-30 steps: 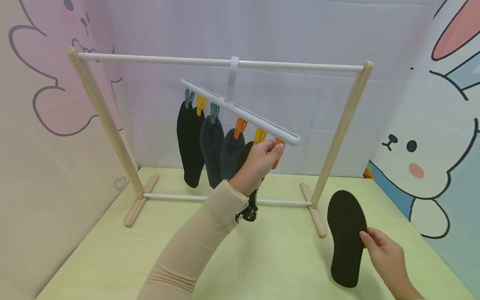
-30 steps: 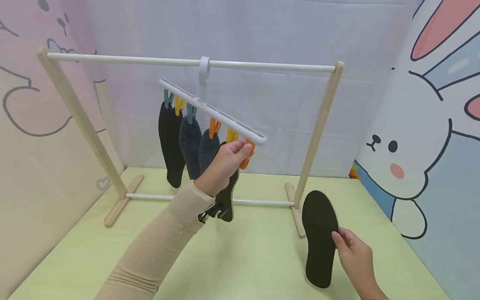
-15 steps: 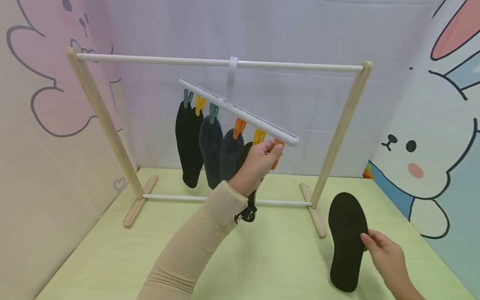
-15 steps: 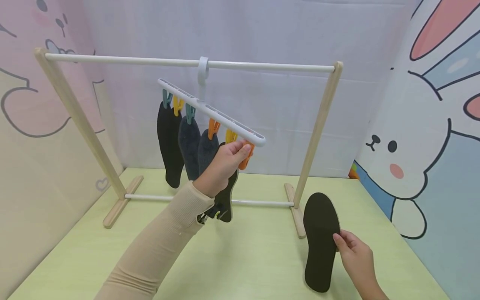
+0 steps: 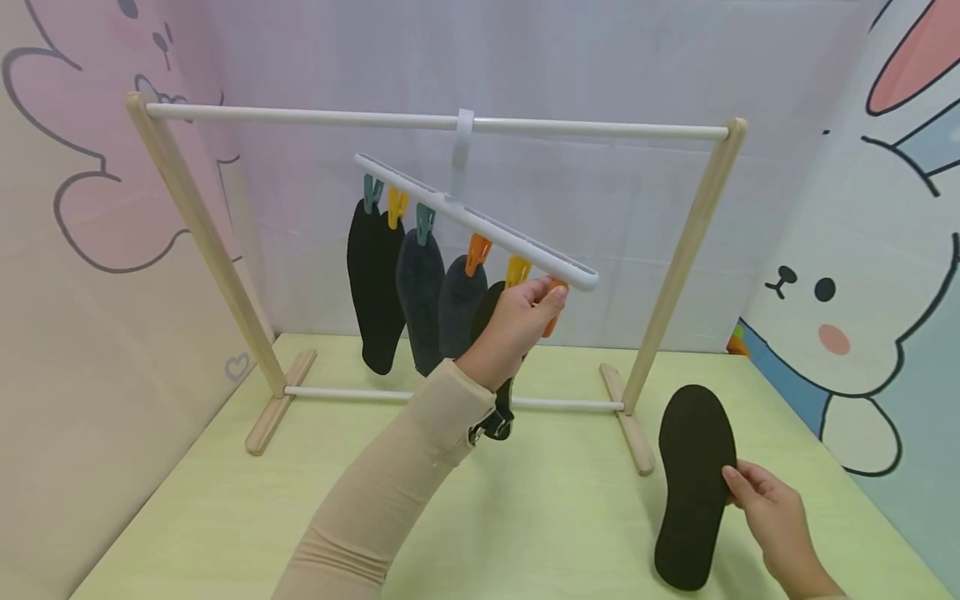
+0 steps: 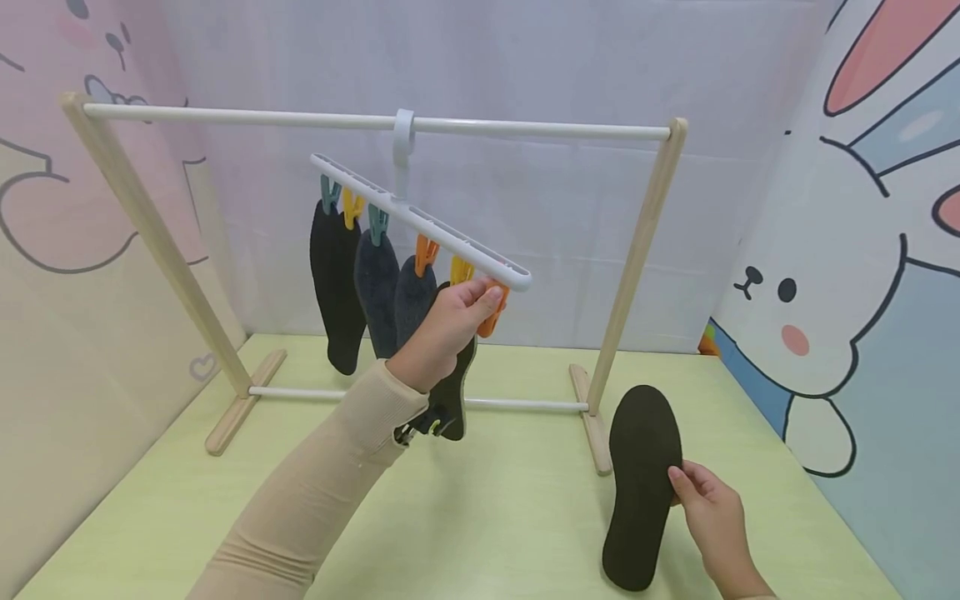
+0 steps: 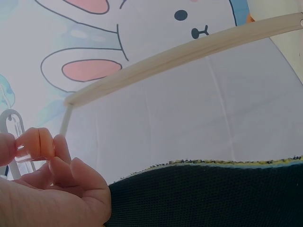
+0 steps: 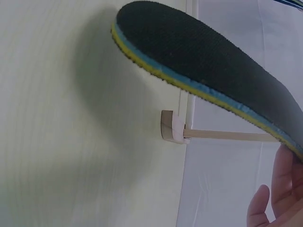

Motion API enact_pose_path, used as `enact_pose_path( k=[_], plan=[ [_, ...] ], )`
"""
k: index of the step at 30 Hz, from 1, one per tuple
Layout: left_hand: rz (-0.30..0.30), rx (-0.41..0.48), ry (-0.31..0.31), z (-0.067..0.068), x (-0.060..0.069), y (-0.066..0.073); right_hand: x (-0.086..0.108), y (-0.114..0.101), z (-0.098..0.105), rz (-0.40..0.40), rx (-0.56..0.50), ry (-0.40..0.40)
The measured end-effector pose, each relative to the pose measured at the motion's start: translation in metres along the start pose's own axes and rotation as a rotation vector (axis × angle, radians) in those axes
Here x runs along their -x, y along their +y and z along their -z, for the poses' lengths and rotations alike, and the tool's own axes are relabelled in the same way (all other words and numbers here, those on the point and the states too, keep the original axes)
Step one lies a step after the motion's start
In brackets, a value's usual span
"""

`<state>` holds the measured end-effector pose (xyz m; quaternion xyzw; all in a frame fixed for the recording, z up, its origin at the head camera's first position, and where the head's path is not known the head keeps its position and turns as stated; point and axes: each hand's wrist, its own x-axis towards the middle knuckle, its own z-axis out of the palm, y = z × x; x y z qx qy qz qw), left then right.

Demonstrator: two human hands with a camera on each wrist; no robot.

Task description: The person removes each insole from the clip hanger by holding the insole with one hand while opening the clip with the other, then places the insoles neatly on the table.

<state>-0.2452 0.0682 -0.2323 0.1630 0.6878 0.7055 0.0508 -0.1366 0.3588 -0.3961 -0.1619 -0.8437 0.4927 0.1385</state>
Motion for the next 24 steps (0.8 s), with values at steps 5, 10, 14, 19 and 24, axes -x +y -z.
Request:
enact_pose_path(
  k=[5,10,14,19,24],
  plan=[
    [0.002,0.002,0.002,-0.0005,-0.0012,0.0003,-0.0019,0.0033,0.0026,-0.032,-0.035,-0.005],
    [0.001,0.008,0.011,-0.001,-0.0014,0.0001,-0.0024,0.0067,0.0048,-0.048,-0.119,-0.012],
    [-0.002,0.01,0.014,-0.0009,-0.0012,-0.0003,-0.0031,0.006,0.0045,-0.084,-0.126,-0.017],
    [-0.003,0.005,0.013,-0.0007,-0.0016,-0.0002,-0.0039,0.0057,0.0044,-0.117,-0.111,-0.019],
    [-0.001,0.007,0.005,-0.0002,-0.0012,-0.0004,-0.0038,0.0067,0.0029,-0.181,-0.116,-0.023]
  ],
)
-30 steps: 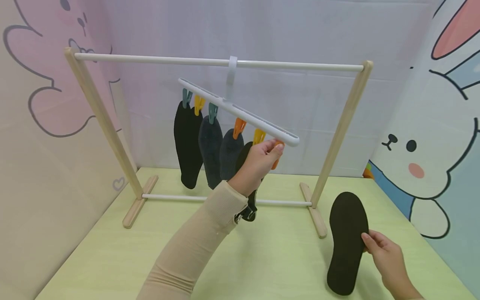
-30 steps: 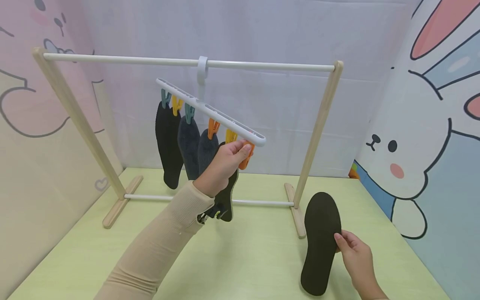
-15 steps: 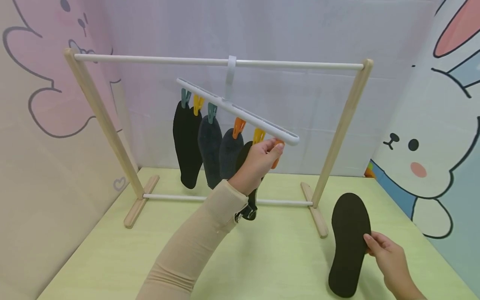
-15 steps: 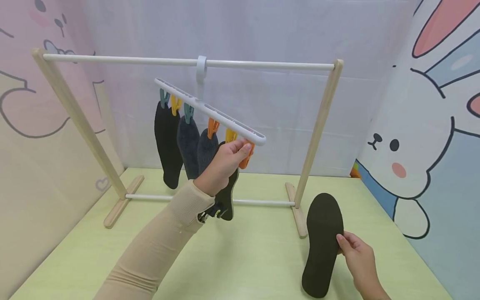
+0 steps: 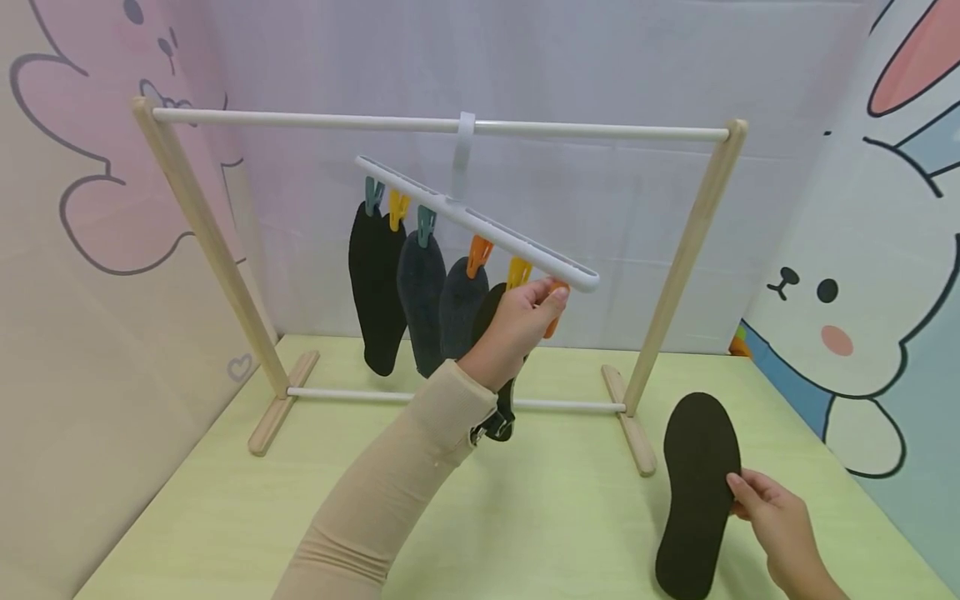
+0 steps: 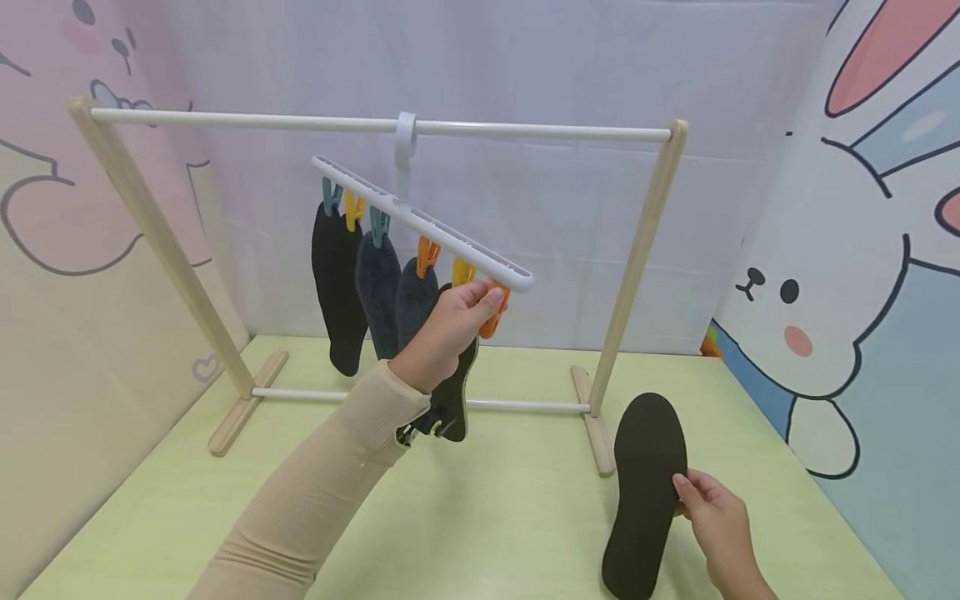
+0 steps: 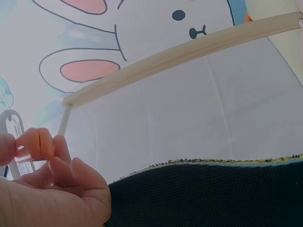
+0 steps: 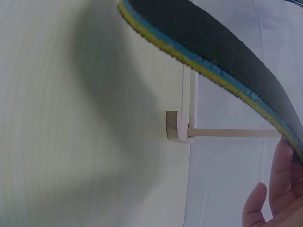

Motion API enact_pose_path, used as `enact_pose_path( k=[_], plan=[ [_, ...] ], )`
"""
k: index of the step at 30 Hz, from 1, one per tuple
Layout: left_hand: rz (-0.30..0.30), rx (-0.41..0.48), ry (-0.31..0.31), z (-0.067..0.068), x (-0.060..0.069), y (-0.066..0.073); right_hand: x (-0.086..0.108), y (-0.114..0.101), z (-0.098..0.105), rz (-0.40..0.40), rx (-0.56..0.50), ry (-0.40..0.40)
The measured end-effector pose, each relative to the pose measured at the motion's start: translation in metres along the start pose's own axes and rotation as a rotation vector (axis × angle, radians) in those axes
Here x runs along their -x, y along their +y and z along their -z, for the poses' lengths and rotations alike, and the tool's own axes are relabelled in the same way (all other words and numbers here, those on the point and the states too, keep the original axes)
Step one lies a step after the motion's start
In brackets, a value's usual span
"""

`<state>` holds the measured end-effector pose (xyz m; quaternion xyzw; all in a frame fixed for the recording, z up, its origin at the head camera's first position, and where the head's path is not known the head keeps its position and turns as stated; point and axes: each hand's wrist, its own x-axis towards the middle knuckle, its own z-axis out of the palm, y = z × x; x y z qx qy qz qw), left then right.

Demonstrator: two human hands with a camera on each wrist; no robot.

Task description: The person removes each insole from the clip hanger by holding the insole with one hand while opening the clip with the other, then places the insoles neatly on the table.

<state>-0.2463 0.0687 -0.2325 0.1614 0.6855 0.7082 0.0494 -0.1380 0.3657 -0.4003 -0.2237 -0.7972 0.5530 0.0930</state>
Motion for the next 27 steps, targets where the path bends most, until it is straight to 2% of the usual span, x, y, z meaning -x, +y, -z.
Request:
enact_pose_path(
  k=[19,22,27],
  plan=[
    [-0.001,-0.007,0.01,0.0,0.001,-0.001,0.005,0.001,-0.001,-0.036,0.003,-0.039],
    [-0.008,-0.021,0.016,0.0,0.002,-0.002,-0.006,0.014,0.002,-0.024,-0.001,-0.064],
    [-0.022,-0.03,0.015,0.001,0.002,-0.001,-0.044,0.066,0.01,-0.024,0.002,-0.038]
  ],
)
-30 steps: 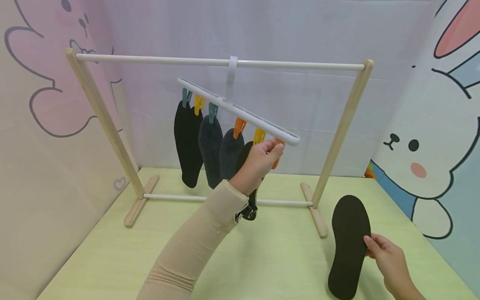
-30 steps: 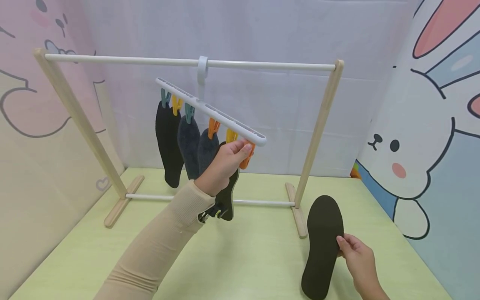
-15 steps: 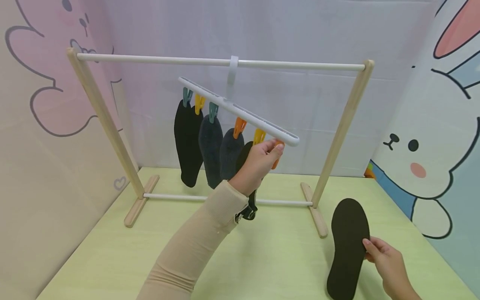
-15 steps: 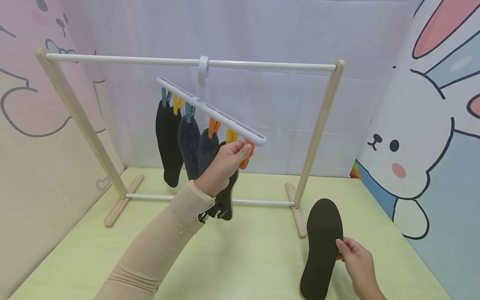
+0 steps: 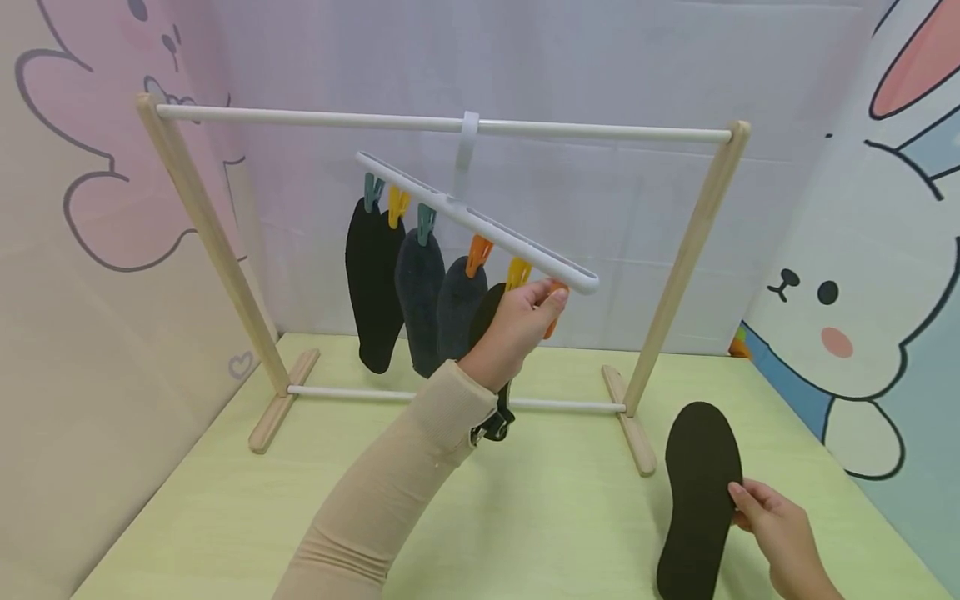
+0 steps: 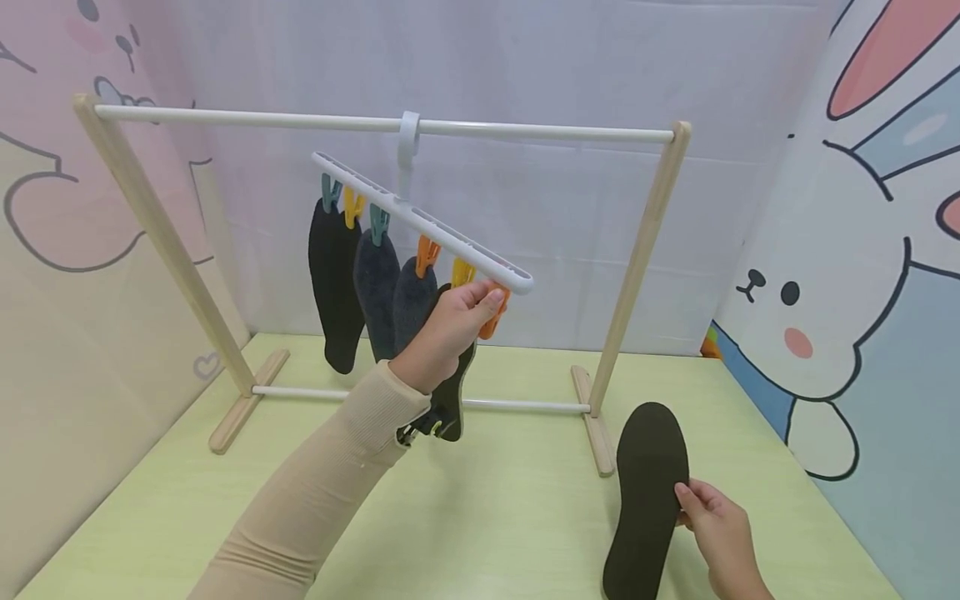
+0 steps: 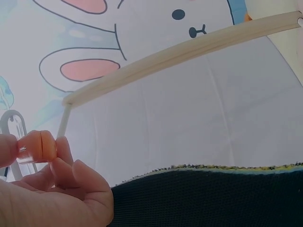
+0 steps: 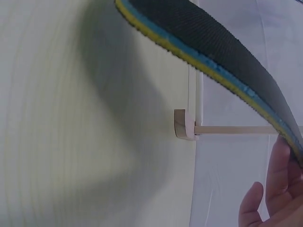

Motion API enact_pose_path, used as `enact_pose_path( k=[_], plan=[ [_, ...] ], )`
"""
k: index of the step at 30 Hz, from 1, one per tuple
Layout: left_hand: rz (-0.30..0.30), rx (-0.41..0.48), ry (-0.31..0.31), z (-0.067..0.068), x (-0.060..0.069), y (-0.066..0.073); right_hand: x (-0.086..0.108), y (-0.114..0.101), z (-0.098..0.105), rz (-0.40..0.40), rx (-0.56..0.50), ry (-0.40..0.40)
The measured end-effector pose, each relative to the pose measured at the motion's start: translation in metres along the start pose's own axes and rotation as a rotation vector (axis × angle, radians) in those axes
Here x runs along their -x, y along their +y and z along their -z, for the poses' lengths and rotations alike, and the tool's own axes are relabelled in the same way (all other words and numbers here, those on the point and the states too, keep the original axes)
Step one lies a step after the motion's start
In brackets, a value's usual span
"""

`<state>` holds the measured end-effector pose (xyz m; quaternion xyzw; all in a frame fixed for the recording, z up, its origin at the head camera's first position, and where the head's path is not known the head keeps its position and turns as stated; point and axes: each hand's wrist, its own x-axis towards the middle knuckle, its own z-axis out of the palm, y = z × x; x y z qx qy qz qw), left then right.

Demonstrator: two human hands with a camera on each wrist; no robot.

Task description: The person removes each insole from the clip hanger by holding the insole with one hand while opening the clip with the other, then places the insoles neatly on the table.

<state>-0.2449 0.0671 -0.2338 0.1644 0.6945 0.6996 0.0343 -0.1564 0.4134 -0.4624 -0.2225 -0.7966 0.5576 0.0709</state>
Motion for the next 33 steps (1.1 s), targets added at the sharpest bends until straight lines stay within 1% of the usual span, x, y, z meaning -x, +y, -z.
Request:
enact_pose_path(
  k=[2,3,4,5,6,8,11,13,16,20,21,22,23,26,28,30,32,33],
  plan=[
    [-0.005,0.003,-0.002,0.0,0.0,0.001,-0.013,0.018,0.003,0.005,0.005,0.024],
    [-0.011,0.004,-0.005,0.0,-0.001,0.002,-0.016,0.024,0.005,0.015,0.012,0.032],
    [-0.013,0.008,-0.006,0.0,-0.001,0.003,-0.018,0.026,0.006,0.017,0.002,0.03],
    [-0.017,0.013,-0.009,0.0,-0.001,0.004,-0.016,0.023,0.008,0.023,-0.004,0.011],
    [-0.019,0.016,-0.011,0.0,-0.001,0.005,-0.013,0.019,0.008,0.026,-0.025,-0.003],
    [-0.022,0.014,-0.011,-0.002,-0.001,0.006,0.006,-0.005,0.008,0.008,-0.037,-0.028],
    [-0.018,-0.003,0.0,-0.005,0.0,0.005,0.034,-0.041,0.007,-0.028,-0.013,-0.058],
    [-0.014,-0.019,0.004,-0.007,0.0,0.004,0.043,-0.052,0.006,-0.044,0.009,-0.053],
    [-0.011,-0.032,0.001,-0.008,0.0,0.001,0.032,-0.036,0.011,-0.019,-0.006,-0.072],
    [-0.017,-0.029,-0.003,-0.007,-0.001,0.0,0.009,-0.003,0.014,0.009,-0.032,-0.061],
    [-0.02,-0.027,-0.002,-0.007,-0.001,0.001,0.005,0.002,0.013,0.008,-0.019,-0.045],
    [-0.023,-0.026,0.001,-0.007,-0.001,0.001,0.003,0.004,0.014,0.019,-0.017,-0.049],
    [-0.027,-0.023,0.002,-0.007,-0.001,0.002,0.002,0.005,0.013,0.012,-0.01,-0.04],
    [-0.023,-0.014,-0.002,-0.009,-0.002,0.004,0.01,-0.007,0.01,0.004,0.033,-0.05],
    [-0.017,-0.01,-0.007,-0.01,-0.003,0.005,0.019,-0.022,0.007,0.001,0.067,-0.072],
    [-0.012,-0.005,-0.013,-0.011,-0.003,0.006,0.027,-0.034,0.004,-0.013,0.098,-0.073],
    [-0.013,-0.006,-0.016,-0.012,-0.003,0.007,0.031,-0.041,0.003,-0.003,0.12,-0.083],
    [-0.015,-0.003,-0.017,-0.013,-0.003,0.007,0.033,-0.044,0.003,-0.011,0.127,-0.078]
  ],
)
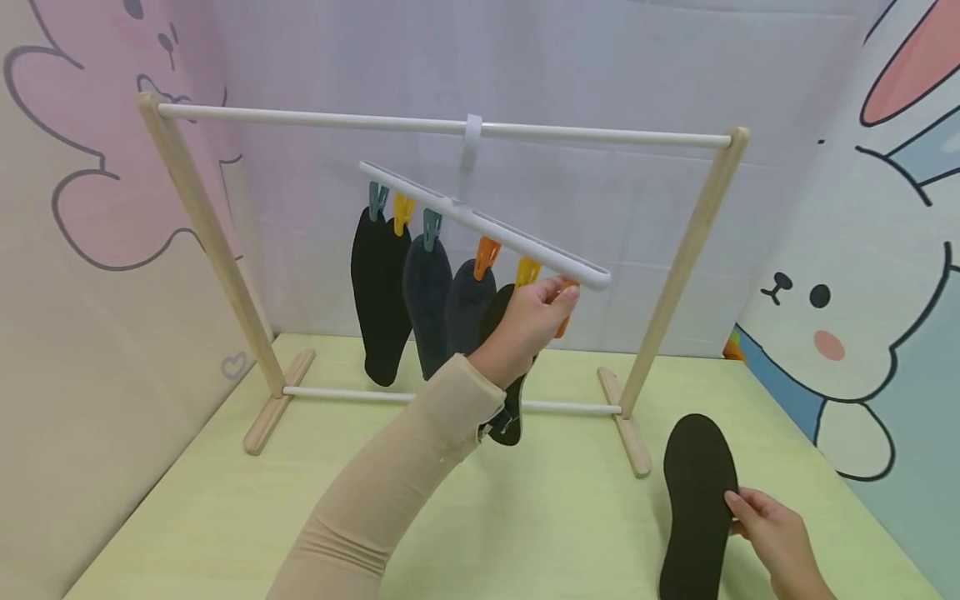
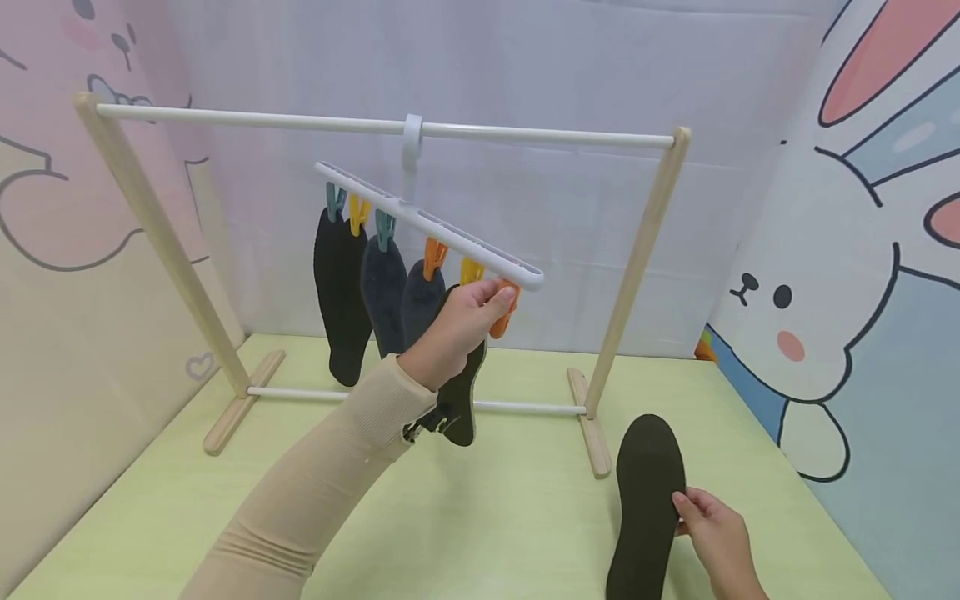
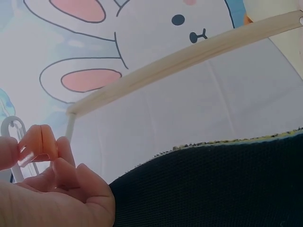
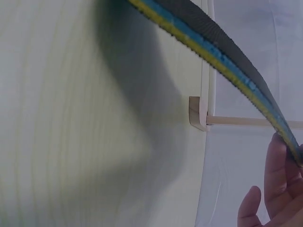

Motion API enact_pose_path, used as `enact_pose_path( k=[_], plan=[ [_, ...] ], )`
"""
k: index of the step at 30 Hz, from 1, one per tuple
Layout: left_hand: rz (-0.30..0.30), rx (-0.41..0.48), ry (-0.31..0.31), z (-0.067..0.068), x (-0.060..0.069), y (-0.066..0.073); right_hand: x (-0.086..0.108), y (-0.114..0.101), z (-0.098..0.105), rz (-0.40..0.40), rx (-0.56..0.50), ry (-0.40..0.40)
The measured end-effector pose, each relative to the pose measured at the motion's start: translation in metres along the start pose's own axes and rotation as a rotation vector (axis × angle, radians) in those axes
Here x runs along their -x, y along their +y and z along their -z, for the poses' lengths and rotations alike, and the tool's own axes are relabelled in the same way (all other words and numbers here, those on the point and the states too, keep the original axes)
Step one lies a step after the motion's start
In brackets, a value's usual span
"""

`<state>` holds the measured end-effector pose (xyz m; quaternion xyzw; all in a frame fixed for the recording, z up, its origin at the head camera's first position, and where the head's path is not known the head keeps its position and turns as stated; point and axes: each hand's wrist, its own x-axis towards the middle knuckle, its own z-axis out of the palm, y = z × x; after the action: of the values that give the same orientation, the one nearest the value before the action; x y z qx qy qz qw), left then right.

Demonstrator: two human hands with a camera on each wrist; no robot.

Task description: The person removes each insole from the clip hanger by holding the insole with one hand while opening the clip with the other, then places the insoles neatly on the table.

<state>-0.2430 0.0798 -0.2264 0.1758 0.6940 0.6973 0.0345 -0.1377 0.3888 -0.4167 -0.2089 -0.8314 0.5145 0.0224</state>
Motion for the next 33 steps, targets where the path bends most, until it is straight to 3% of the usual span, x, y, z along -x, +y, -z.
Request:
enact_pose_path(
  k=[12,20,33],
  plan=[
    [0.005,0.001,0.004,0.0003,-0.0006,0.0002,-0.0013,0.0034,-0.0018,0.006,-0.008,0.029],
    [0.014,-0.008,-0.005,0.0006,-0.0001,-0.0009,0.003,-0.0038,-0.0018,-0.007,-0.004,-0.036],
    [0.023,-0.005,-0.003,0.0003,0.0006,-0.001,0.0008,0.0005,0.0004,-0.023,-0.002,-0.071]
  ],
)
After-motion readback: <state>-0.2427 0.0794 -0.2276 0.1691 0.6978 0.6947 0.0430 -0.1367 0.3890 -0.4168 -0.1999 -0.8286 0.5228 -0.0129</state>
